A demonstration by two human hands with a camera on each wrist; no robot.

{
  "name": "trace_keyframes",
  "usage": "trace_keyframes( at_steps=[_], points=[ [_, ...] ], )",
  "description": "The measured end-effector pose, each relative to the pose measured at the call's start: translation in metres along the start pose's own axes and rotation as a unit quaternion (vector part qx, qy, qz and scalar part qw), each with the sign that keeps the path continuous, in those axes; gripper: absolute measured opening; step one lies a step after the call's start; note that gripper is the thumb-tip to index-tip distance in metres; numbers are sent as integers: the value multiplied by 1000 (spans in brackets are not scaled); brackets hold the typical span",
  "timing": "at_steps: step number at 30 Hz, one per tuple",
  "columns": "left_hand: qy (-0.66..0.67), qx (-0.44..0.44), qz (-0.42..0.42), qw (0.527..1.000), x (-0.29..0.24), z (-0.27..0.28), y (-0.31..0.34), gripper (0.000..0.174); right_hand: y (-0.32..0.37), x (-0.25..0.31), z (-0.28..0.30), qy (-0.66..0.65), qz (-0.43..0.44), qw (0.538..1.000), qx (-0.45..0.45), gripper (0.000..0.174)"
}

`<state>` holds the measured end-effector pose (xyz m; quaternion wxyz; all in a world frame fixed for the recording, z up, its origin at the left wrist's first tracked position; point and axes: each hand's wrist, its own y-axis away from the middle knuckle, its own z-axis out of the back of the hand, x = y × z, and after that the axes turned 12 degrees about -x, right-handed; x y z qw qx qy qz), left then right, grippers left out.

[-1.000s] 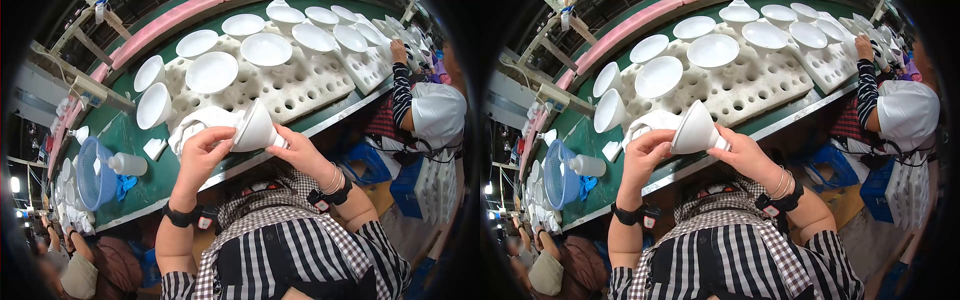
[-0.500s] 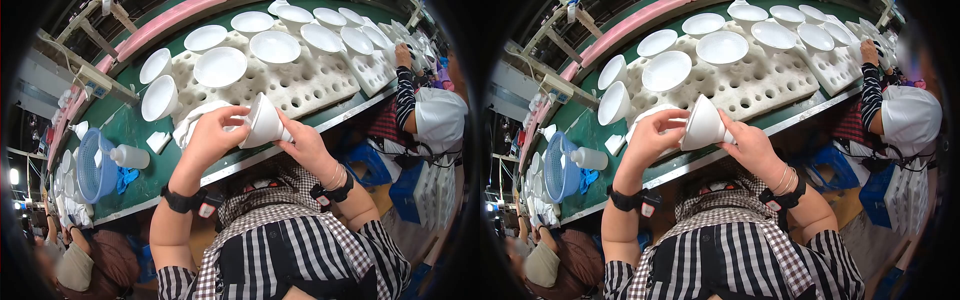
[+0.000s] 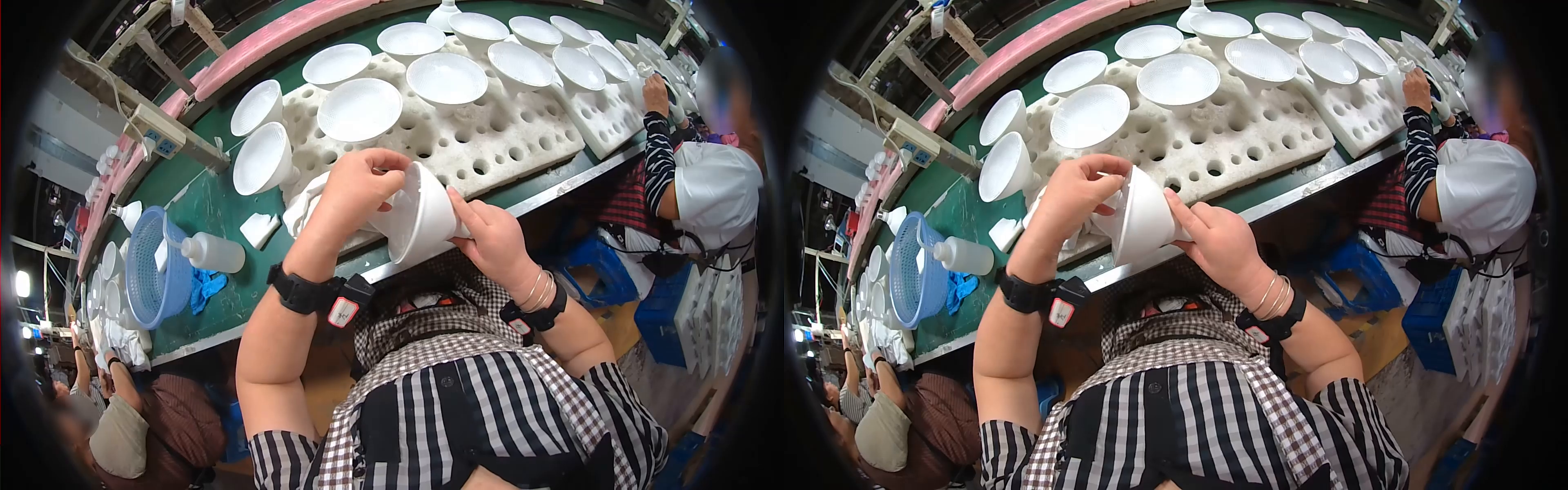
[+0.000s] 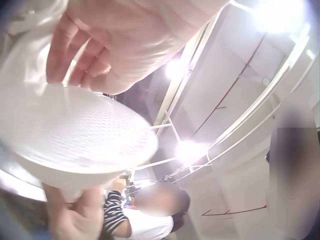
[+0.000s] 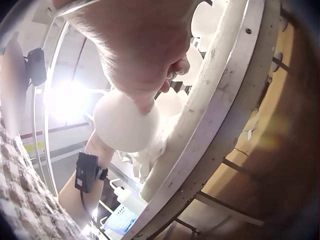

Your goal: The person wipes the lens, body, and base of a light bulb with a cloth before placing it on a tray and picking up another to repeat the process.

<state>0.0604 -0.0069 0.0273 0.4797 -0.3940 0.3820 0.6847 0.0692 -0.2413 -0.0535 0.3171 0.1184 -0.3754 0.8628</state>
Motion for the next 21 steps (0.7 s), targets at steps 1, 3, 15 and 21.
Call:
trace_keyframes(
  at_steps=[1,3,15,21],
  points=[
    [-17,-27,-6,999,6,-1,1,32,1,-3,0,-35,9,999,-39,81],
    [-82,-119,-152,978,21,-3,8,23,0,-9,-4,-105,30,987,-116,84],
    [-35,-374,-213,902,84,17,37,30,-2,0,-1,-177,-83,979,-57,57],
    [-254,-147,-473,831,-9,-19,82,29,-6,9,-22,-281,-158,944,-64,27]
  ],
)
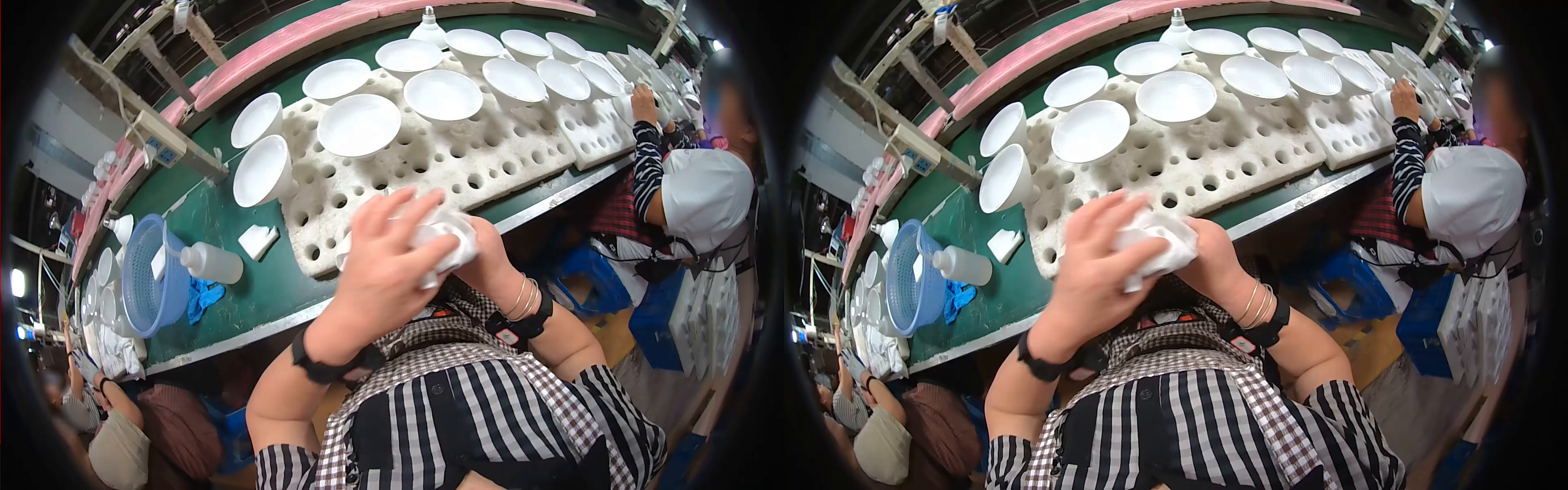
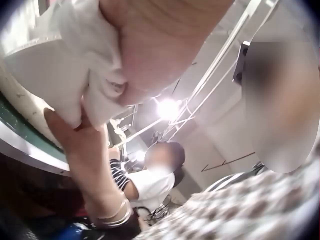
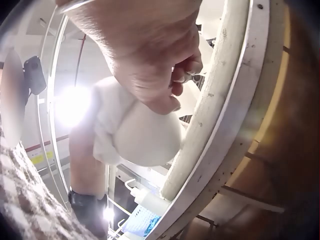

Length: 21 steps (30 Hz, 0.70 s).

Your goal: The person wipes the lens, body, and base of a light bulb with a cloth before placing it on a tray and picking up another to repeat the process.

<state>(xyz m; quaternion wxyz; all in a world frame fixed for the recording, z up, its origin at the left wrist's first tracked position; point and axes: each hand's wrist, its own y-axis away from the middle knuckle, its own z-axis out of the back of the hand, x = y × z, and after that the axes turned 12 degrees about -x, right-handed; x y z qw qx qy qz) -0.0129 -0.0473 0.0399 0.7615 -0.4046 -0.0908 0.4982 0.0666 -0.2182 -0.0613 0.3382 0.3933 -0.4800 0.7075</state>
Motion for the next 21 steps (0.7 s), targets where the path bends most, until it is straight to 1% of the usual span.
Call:
trace_keyframes(
  at_steps=[1,2,3,4,5,6,7,8,9,10,11,12,13,14,15,16,17,19,20,21],
  points=[
    [-40,55,-23,997,0,-9,-1,29,-6,-4,3,178,147,973,21,28],
    [-65,25,-23,997,5,-14,-4,23,-8,-3,4,169,154,973,26,29],
    [-67,27,-23,997,15,-20,-5,23,-9,2,4,161,159,974,27,30],
    [-23,0,31,999,26,-27,-4,20,-9,2,4,161,157,974,27,30],
    [23,-27,85,996,34,-31,-5,18,-8,3,4,206,165,964,33,33],
    [25,-27,86,996,38,-31,-10,18,-8,4,5,251,175,951,38,37],
    [76,-10,195,978,42,-28,-17,18,-9,6,7,253,176,951,39,37],
    [124,7,300,946,48,-25,-23,22,-12,8,6,258,187,947,34,40],
    [123,6,301,946,55,-26,-27,22,-13,10,6,262,197,944,28,42],
    [176,14,368,913,64,-28,-29,26,-15,11,6,268,192,944,36,47],
    [227,21,431,873,69,-30,-31,31,-16,11,6,267,193,943,36,47],
    [189,43,455,869,65,-25,-38,21,-17,11,6,269,184,944,40,46],
    [188,43,454,870,62,-28,-35,21,-16,11,6,272,174,946,44,46],
    [71,-26,293,953,58,-34,-27,20,-15,11,6,272,173,946,41,46],
    [-49,-95,118,987,52,-37,-21,24,-13,11,5,259,160,952,32,41],
    [-43,-103,34,993,48,-36,-14,33,-11,10,5,246,146,958,23,36],
    [-43,-102,33,993,42,-33,-7,33,-8,10,7,245,145,958,22,36],
    [-83,-90,-35,992,27,-22,5,25,-7,10,9,262,90,957,83,25],
    [-89,-84,-47,991,23,-18,18,29,-7,8,8,260,92,958,80,25],
    [-89,-83,-51,991,21,-14,32,29,-6,5,7,233,90,966,67,22]
  ],
)
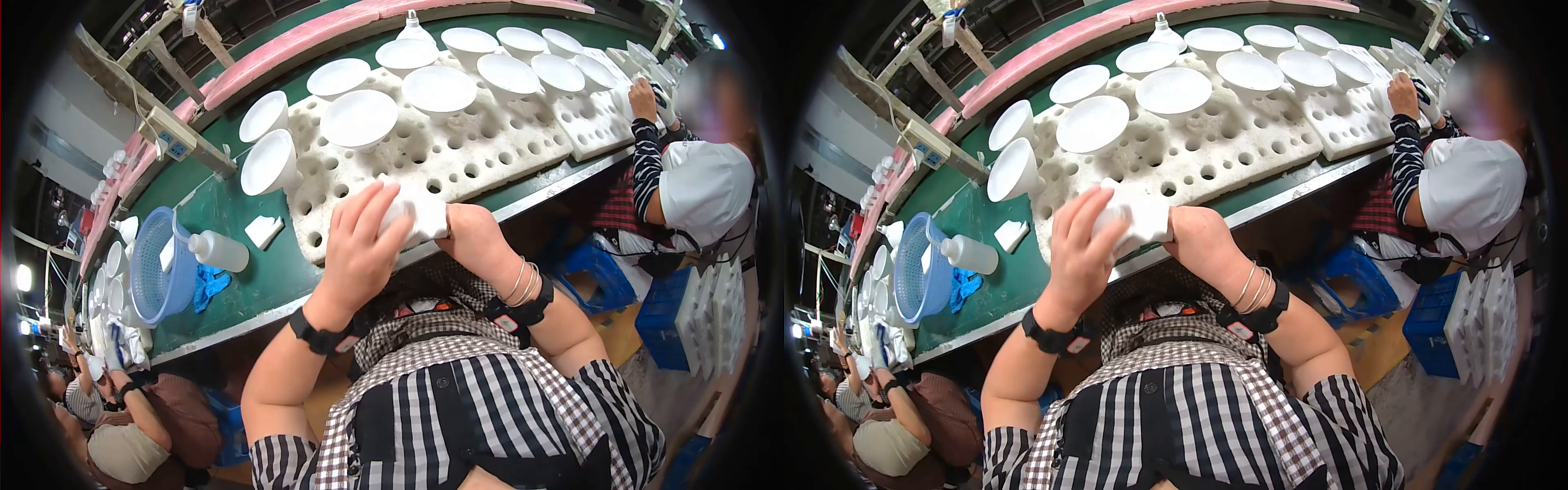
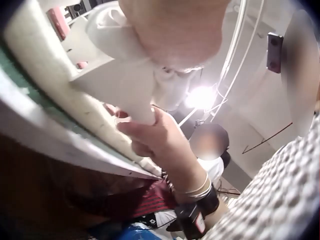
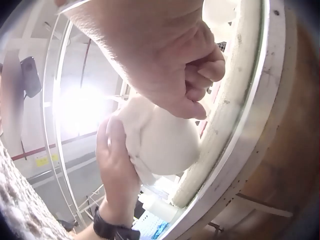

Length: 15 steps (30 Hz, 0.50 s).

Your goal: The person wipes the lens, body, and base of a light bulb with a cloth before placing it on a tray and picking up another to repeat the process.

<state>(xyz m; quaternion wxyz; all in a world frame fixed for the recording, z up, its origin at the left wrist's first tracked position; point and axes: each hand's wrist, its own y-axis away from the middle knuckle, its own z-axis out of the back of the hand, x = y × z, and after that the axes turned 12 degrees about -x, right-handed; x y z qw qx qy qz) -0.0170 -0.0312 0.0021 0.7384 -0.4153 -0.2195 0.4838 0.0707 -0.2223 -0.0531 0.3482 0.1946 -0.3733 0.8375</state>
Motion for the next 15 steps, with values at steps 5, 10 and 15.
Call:
trace_keyframes(
  at_steps=[5,10,15],
  points=[
    [-39,-2,62,997,35,3,94,29,-2,0,10,-62,-162,985,20,13],
    [-61,-76,184,978,57,12,53,21,-3,10,21,-95,-175,980,32,30],
    [-154,-12,133,979,56,-3,18,36,-2,26,35,-79,-152,985,-12,55]
  ],
)
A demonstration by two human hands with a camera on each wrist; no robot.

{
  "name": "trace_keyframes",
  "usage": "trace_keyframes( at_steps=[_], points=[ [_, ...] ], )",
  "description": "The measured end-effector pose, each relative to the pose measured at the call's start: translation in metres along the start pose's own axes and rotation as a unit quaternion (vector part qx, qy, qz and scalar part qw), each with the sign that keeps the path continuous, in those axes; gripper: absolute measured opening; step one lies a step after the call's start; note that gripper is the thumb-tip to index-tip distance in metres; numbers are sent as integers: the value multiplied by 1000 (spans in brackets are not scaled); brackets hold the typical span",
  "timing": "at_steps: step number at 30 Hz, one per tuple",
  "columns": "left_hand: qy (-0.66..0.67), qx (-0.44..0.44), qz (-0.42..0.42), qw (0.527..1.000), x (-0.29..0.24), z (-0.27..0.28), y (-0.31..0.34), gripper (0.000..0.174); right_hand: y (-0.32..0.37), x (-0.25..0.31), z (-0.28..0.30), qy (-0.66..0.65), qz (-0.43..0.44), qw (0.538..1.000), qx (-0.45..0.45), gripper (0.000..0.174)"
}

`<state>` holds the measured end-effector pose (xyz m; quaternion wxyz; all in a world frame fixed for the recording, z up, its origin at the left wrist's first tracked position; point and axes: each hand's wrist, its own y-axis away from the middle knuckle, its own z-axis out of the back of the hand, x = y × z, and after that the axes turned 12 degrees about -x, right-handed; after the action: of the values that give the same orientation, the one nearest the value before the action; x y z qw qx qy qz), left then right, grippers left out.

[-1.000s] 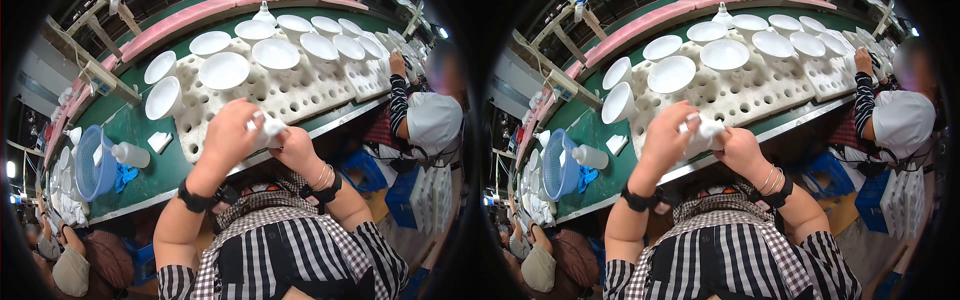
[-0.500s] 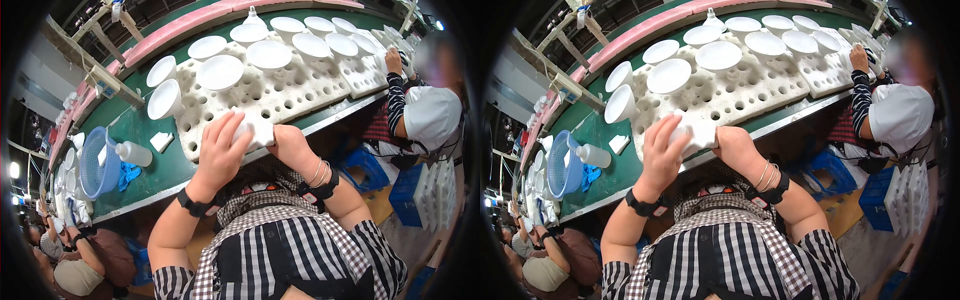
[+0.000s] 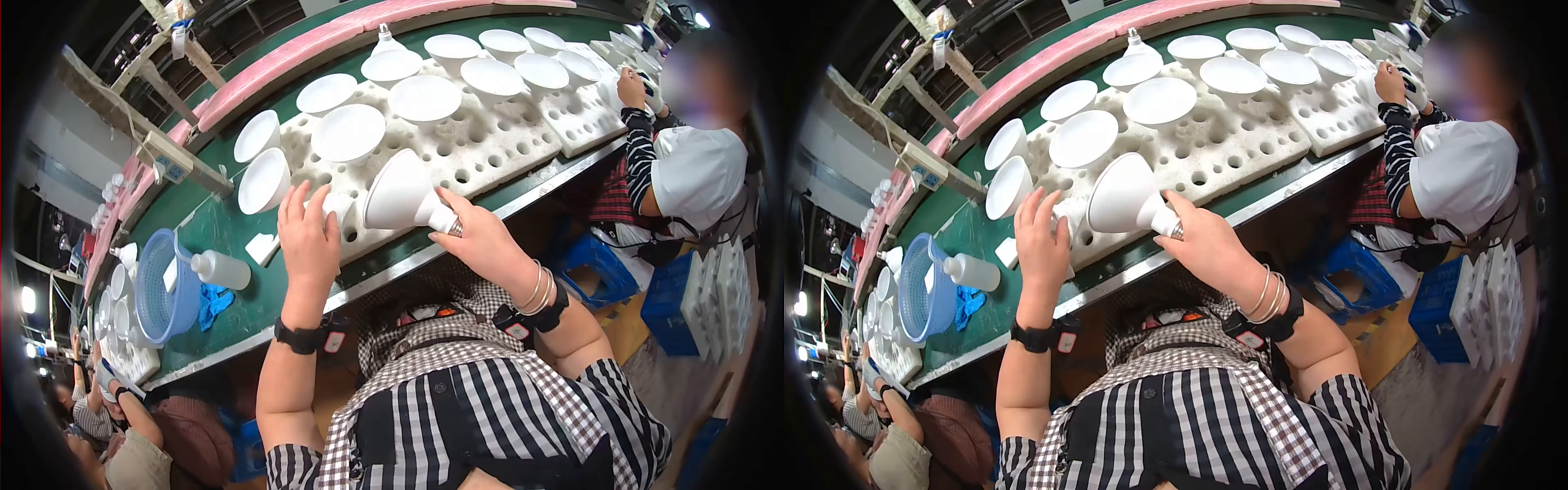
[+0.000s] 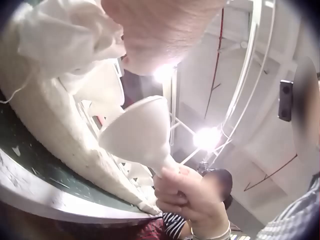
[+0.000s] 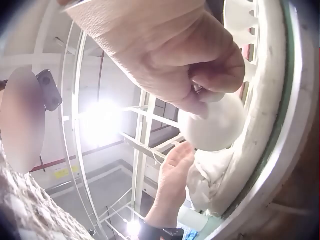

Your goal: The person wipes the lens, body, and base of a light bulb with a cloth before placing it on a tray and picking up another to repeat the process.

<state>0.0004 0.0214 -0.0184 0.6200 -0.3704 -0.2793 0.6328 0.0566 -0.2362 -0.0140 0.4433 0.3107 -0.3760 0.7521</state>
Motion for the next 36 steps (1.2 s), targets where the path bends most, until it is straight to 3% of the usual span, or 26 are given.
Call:
trace_keyframes(
  at_steps=[4,5,9,16,17,20,21,23,29,36],
  points=[
    [162,-29,-60,985,-39,19,-12,43,-3,15,12,48,2,999,21,64],
    [204,25,-45,978,-50,20,-11,46,-6,19,13,68,9,997,36,66],
    [208,63,-131,967,-75,9,-18,47,-11,34,6,90,41,995,34,73],
    [141,108,-164,970,-69,3,-30,47,-10,33,3,26,128,990,49,90],
    [158,105,-140,972,-63,7,-37,46,-11,36,8,-35,83,992,85,94],
    [274,50,1,960,-43,21,-64,33,-13,25,16,-58,116,989,67,98],
    [333,30,69,940,-32,25,-73,27,-15,19,16,-59,98,991,61,91],
    [462,30,283,840,-20,46,-112,24,-22,9,18,-17,80,993,84,77],
    [386,42,325,863,79,26,-189,29,-31,-27,0,-12,112,992,50,49],
    [337,-5,339,879,147,-8,-242,26,-44,-57,-9,-3,33,998,62,40]
  ],
)
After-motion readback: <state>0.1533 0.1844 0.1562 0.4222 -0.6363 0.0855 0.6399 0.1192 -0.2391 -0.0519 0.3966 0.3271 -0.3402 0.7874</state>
